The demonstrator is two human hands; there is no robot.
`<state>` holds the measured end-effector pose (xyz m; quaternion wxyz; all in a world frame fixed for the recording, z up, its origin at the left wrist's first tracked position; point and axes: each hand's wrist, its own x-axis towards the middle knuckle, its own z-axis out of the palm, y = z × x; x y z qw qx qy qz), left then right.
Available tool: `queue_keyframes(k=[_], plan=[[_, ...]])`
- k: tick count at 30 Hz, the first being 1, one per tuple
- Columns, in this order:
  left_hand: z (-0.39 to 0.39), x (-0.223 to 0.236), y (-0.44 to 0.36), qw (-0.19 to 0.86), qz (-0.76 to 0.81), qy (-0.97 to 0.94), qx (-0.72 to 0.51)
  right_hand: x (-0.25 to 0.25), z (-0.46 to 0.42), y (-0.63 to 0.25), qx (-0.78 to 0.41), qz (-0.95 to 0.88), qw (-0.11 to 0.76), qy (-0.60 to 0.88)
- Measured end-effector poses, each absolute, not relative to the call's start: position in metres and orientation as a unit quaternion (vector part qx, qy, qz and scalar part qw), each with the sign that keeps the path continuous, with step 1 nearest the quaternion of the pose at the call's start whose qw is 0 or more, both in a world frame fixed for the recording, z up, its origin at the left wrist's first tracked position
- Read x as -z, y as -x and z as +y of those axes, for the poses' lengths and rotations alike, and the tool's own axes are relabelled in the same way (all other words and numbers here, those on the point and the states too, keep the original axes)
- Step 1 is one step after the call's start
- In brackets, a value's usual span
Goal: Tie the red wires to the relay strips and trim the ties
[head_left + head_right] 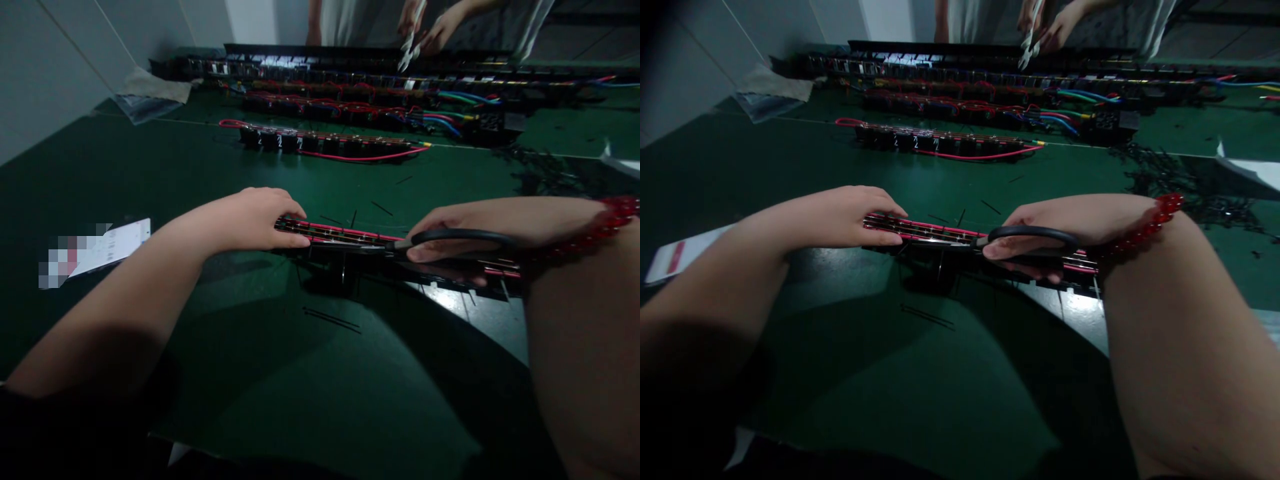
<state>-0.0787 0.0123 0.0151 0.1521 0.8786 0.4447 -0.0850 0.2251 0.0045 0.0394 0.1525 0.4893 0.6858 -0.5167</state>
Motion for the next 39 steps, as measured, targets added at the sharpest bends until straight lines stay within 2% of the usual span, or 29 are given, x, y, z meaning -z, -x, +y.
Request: queue_keyframes(k=[4, 8, 39], plan=[[0.013, -0.008, 0.074, 0.139, 0.441, -0.883, 0.080, -0.039, 0.006, -0.220, 0.570, 0.677, 0.180, -0.429], [0.011, -0.006, 0.071, 0.119, 0.446, -0.884, 0.079, -0.038, 0.006, -0.218, 0.593, 0.656, 0.184, -0.428], [0.007, -0.008, 0.065, 0.089, 0.452, -0.883, 0.095, -0.030, 0.012, -0.221, 0.576, 0.679, 0.199, -0.410]])
